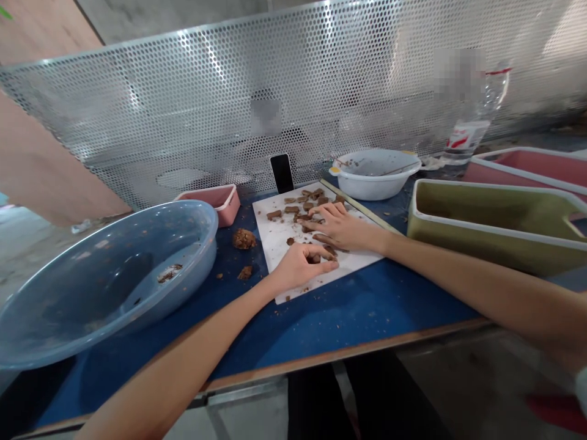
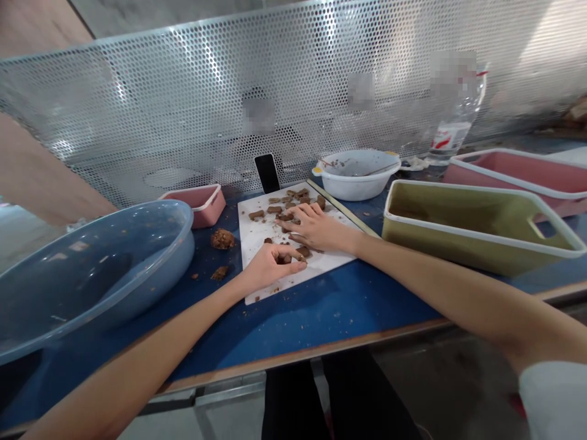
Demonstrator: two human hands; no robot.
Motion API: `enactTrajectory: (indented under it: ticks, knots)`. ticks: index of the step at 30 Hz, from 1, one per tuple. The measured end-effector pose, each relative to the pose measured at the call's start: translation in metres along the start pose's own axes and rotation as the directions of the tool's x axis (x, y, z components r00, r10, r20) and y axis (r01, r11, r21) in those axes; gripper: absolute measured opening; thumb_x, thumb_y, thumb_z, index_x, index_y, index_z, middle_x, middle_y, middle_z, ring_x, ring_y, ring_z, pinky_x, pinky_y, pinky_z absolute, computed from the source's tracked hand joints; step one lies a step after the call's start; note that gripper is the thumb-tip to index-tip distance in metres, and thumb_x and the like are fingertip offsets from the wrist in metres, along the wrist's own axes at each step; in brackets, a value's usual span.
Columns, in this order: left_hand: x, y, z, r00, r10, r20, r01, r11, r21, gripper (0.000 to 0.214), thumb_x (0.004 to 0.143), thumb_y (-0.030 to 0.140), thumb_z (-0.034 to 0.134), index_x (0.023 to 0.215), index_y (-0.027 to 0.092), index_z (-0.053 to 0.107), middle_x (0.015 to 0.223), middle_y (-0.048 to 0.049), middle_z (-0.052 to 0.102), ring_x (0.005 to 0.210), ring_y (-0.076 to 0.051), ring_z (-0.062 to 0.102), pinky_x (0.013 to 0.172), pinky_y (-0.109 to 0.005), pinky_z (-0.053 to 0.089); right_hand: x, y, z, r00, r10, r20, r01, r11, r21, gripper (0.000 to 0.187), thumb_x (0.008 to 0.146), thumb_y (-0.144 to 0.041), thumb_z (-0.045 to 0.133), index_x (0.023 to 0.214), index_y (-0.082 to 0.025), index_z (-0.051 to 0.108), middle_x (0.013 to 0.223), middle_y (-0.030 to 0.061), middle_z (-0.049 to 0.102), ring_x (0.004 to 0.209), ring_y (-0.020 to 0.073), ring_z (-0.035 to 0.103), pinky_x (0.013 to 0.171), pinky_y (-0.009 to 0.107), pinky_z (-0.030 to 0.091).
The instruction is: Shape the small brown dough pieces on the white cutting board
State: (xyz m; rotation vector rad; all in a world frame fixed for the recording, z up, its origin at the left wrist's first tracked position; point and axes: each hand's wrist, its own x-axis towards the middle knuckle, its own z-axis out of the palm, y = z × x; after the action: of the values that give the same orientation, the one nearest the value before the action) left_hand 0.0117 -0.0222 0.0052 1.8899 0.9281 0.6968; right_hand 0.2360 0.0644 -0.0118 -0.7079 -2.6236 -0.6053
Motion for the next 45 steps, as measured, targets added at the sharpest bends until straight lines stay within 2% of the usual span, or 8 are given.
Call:
enactTrajectory:
  ticks: [4,17,24,30,33,36,38,45]
  knots:
    - [0.001,-0.002,-0.001,1.0,0.0,-0.002,0.0,1.0,-0.013,0.052,0.085,0.066,0.087,0.091,0.014,0.083,0.054,0.0067,0.041,0.053,-0.008,0.027,0.053,-0.027,0.017,-0.001,0.0,0.001,1.0,-0.017,0.0,0.017,0.999,-0.035,0.049,0.118,-0.035,0.041,0.162,-0.024,0.06,0.159,0.0241,0.057,0.14,0.0427,0.05,0.107,0.06,0.045]
    - [0.001,-0.004,-0.001,1.0,-0.001,-0.005,0.001,1.0,-0.008,0.053,0.086,0.066,0.086,0.095,0.014,0.085,0.054,0.0056,0.045,0.052,-0.009,0.029,0.053,-0.028,0.018,-0.001,0.0,-0.005,0.997,-0.029,0.072,0.03,0.999,-0.017,0.051,0.116,-0.031,0.044,0.165,-0.021,0.055,0.161,0.0252,0.055,0.145,0.0439,0.05,0.11,0.061,0.046]
    - [0.0,-0.003,-0.001,1.0,0.008,-0.003,-0.008,1.0,-0.016,0.054,0.086,0.067,0.086,0.094,0.013,0.084,0.053,0.0059,0.044,0.052,-0.008,0.028,0.053,-0.028,0.017,-0.001,0.0,-0.003,0.998,-0.015,0.062,0.015,1.0,0.008,0.05,0.117,-0.032,0.043,0.164,-0.021,0.057,0.159,0.0254,0.057,0.143,0.0428,0.052,0.109,0.06,0.046]
    - [0.001,-0.005,-0.001,1.0,-0.004,-0.001,0.004,1.0,-0.02,0.055,0.087,0.067,0.086,0.095,0.013,0.084,0.053,0.0066,0.041,0.052,-0.008,0.028,0.053,-0.028,0.017,0.0,-0.002,-0.005,0.999,0.015,0.051,-0.018,0.999,0.047,0.052,0.118,-0.035,0.037,0.164,-0.021,0.057,0.158,0.0253,0.058,0.142,0.0434,0.051,0.109,0.062,0.046]
    - [0.001,-0.007,-0.001,1.0,-0.003,0.0,0.003,1.0,-0.011,0.054,0.088,0.066,0.085,0.098,0.013,0.085,0.054,0.0067,0.041,0.052,-0.008,0.027,0.053,-0.028,0.016,0.001,-0.004,-0.005,0.995,0.101,0.012,-0.101,0.994,0.036,0.054,0.118,-0.036,0.035,0.166,-0.017,0.053,0.156,0.0272,0.057,0.141,0.044,0.05,0.11,0.064,0.045]
    - [0.0,-0.008,-0.002,1.0,-0.002,0.006,0.002,1.0,-0.001,0.053,0.089,0.065,0.085,0.099,0.013,0.085,0.054,0.0067,0.041,0.052,-0.008,0.027,0.053,-0.028,0.016,0.0,-0.006,-0.005,0.984,0.177,-0.008,-0.177,0.984,0.027,0.048,0.117,-0.034,0.038,0.152,-0.015,0.064,0.156,0.0265,0.056,0.141,0.0438,0.049,0.111,0.063,0.045]
    - [0.0,-0.008,-0.003,1.0,-0.006,0.007,0.006,1.0,0.005,0.053,0.09,0.065,0.084,0.099,0.013,0.085,0.054,0.0065,0.042,0.052,-0.008,0.028,0.053,-0.028,0.016,0.0,-0.007,-0.006,0.984,0.178,0.01,-0.178,0.983,0.038,0.043,0.116,-0.032,0.04,0.142,-0.017,0.071,0.158,0.0246,0.055,0.143,0.0437,0.048,0.112,0.062,0.044]
    - [-0.001,-0.001,-0.002,0.999,-0.038,0.017,0.038,0.999,-0.001,0.056,0.086,0.066,0.085,0.096,0.011,0.083,0.053,0.0065,0.044,0.051,-0.008,0.029,0.052,-0.026,0.02,0.001,-0.009,-0.012,0.982,0.139,0.126,-0.152,0.984,0.096,0.043,0.115,-0.029,0.044,0.143,-0.018,0.074,0.164,0.0243,0.051,0.148,0.0442,0.044,0.114,0.063,0.039]
